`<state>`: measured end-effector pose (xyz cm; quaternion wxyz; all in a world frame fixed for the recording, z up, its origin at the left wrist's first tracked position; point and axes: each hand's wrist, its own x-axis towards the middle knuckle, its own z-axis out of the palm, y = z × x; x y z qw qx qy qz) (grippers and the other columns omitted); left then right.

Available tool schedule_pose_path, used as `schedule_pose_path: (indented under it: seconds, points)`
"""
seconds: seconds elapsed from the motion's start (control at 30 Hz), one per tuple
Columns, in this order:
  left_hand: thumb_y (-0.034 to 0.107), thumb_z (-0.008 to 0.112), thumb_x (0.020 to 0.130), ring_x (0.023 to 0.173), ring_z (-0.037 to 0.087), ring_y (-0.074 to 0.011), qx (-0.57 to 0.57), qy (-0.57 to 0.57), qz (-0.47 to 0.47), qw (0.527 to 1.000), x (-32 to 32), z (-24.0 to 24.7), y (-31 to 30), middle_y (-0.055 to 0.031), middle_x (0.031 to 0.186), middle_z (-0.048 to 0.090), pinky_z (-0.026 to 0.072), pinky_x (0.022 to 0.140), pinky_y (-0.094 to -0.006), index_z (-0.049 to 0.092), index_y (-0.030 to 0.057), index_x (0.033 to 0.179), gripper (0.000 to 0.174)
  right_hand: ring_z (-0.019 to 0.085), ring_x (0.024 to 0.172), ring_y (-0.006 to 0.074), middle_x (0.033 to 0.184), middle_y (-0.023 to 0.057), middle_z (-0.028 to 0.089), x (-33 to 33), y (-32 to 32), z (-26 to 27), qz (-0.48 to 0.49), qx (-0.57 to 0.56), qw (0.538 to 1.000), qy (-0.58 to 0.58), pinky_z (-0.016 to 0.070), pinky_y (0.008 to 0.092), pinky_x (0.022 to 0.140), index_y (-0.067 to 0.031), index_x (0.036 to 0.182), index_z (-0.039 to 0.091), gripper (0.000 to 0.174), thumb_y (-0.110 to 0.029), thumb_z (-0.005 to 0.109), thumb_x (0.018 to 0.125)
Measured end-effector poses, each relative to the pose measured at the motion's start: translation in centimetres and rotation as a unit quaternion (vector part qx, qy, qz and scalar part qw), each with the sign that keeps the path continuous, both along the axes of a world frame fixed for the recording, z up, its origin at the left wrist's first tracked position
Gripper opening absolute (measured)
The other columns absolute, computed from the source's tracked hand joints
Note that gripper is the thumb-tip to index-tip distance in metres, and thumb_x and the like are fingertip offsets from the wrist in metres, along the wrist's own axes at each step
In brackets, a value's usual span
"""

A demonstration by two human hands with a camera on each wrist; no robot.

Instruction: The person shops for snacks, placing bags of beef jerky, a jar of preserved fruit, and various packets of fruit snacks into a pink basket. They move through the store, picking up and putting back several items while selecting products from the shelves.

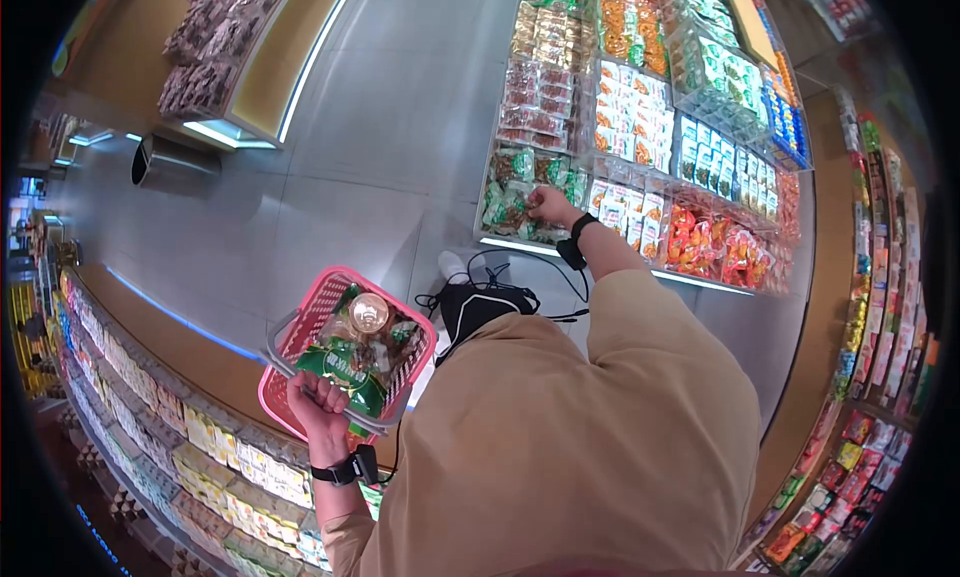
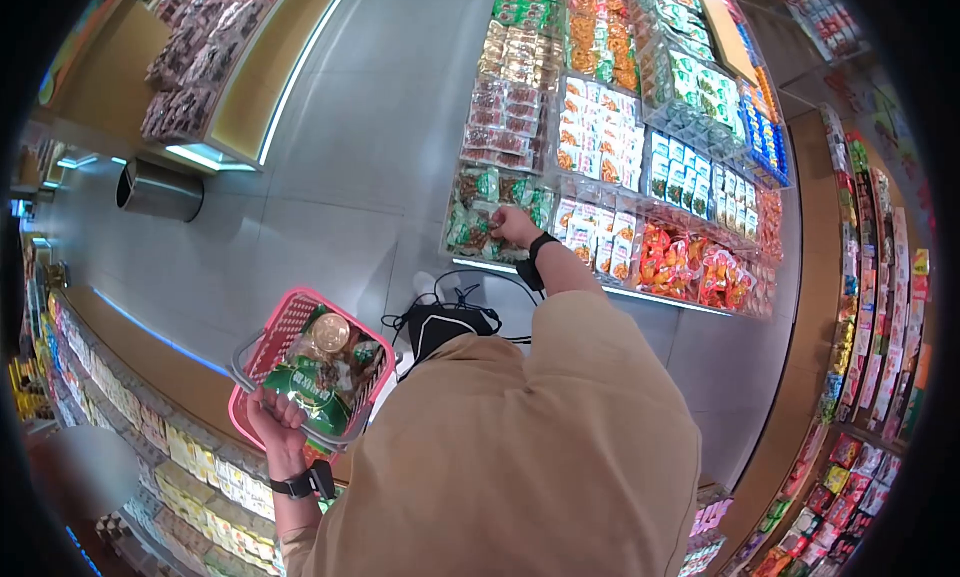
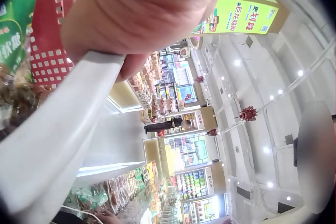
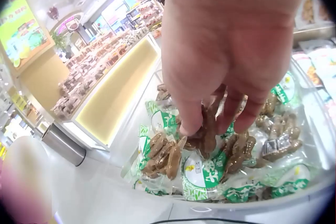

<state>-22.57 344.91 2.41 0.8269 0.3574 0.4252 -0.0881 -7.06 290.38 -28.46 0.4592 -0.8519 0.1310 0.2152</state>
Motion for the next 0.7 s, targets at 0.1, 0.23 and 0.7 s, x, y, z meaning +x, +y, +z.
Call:
schedule_pose_path:
  seconds: [0.1, 0.23, 0.7]
  points:
    - [0.034, 0.054, 0.088, 0.037, 0.019, -0.0084, -0.025, -0.001, -0.040, 0.999, 4.2, -0.2, 1.7, 0.0059, 0.048, 0.022, 0.0196, 0.035, -0.0248, 0.033, 0.0183, 0.062, 0.037, 0.057, 0.072, 0.0152, 0.078, 0.0023, 0.063, -0.6, -1.4, -1.6, -0.011, -0.005, 1.000, 0.003, 0.0476, 0.0314, 0.068, -0.0057, 0.087, 0.063, 0.027, -0.011, 0.081, 0.067]
    - [0.033, 0.055, 0.088, 0.038, 0.019, -0.0083, -0.055, -0.013, -0.085, 0.995, 10.0, -1.1, 4.1, 0.0057, 0.048, 0.021, 0.0183, 0.035, -0.0249, 0.032, 0.0184, 0.060, 0.039, 0.062, 0.075, 0.0166, 0.081, 0.0056, 0.066, -0.2, -1.7, 1.9, -0.120, -0.077, 0.990, -0.005, 0.0503, 0.0326, 0.071, -0.0045, 0.090, 0.064, 0.024, -0.014, 0.078, 0.072]
    - [0.032, 0.052, 0.090, 0.042, 0.021, -0.0078, -0.057, -0.037, -0.155, 0.986, 28.2, 1.5, 7.6, 0.0058, 0.052, 0.022, 0.0195, 0.039, -0.0254, 0.033, 0.0180, 0.064, 0.035, 0.053, 0.066, 0.0092, 0.086, 0.0047, 0.060, 18.1, 23.3, 29.9, -0.018, 0.244, 0.969, -0.037, 0.0435, 0.0239, 0.055, -0.0043, 0.109, 0.053, 0.034, -0.022, 0.071, 0.086]
